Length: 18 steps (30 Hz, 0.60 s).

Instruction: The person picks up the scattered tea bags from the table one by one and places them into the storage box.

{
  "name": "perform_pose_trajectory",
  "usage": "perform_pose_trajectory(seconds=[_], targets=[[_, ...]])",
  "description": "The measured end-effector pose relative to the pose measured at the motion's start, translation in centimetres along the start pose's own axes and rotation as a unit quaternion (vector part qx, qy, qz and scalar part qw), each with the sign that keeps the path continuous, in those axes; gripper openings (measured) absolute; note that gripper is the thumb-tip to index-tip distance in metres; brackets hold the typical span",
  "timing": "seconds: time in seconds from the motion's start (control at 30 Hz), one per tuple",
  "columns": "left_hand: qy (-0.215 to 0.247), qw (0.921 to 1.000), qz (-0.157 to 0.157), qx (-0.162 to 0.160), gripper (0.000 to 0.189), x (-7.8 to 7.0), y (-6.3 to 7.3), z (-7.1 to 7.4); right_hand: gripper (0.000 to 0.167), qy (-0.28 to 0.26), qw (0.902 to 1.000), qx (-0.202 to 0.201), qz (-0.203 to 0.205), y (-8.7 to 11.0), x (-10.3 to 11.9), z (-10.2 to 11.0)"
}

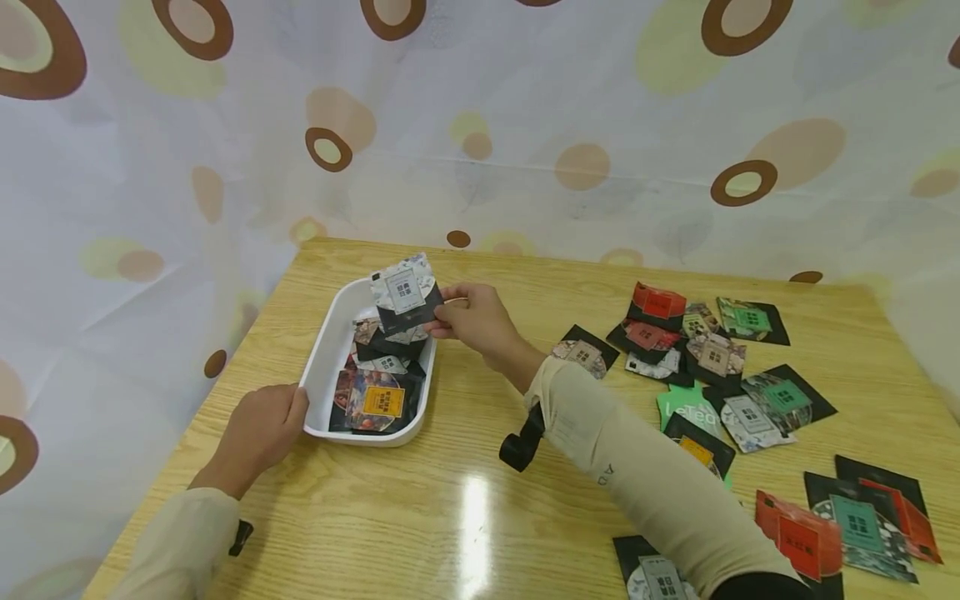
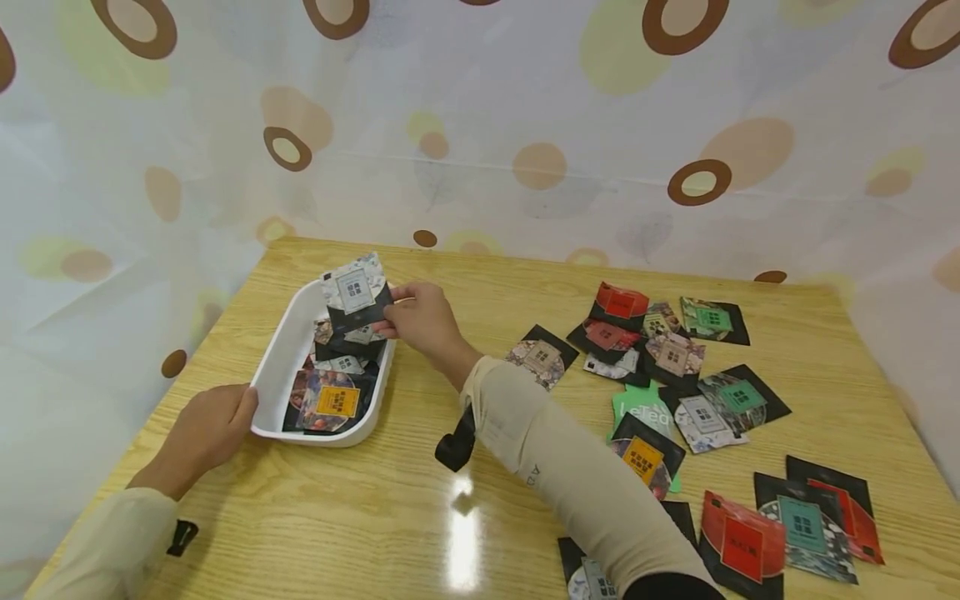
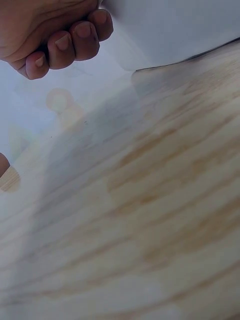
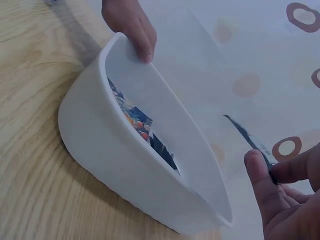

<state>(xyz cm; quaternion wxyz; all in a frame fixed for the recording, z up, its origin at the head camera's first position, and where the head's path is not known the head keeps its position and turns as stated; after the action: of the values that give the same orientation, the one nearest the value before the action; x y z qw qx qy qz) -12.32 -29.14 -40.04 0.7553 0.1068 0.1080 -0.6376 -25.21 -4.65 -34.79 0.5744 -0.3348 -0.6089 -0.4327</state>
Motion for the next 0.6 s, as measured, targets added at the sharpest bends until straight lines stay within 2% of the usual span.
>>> perform_pose_trajectory(seconds=[0.23,0.4,0.5,0.6], targets=[[0.002,1.0000,0.000,-0.001,0.044,0.1,0.0,0.1,0.041,0.033,0.9976,0.048,-0.039,-0.5,-2.4,-4.1],[-0.001,1.0000,0.001,-0.001,0.043,0.0,0.0,0.0,0.050,0.058,0.9895,0.120,-0.056,0.0,-3.2,-6.3],[-0.002,1.0000,-0.003,-0.007,0.044,-0.1,-0.1,0.0,0.051,0.117,0.9802,0.159,-0.017,0.9,-2.5,-5.6],[0.003,0.9999,-0.008,-0.007,0.045,-0.3,-0.2,-0.1,0.050,0.193,0.9663,0.167,0.037,2.0,-1.4,-2.3]])
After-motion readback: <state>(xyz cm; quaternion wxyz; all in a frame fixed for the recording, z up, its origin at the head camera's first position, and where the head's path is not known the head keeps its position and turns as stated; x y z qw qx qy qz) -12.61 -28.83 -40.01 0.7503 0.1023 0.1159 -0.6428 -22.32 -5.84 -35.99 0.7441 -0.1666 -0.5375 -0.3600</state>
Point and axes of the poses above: each hand's wrist, its own y-axis away from the middle knuckle, its own z-axis out of the back of the hand, x = y × z, the point moved 7 cm from there along -y, towards the middle knuckle, and after that the axes turned 7 degrees about z, right-handed, at the moved point
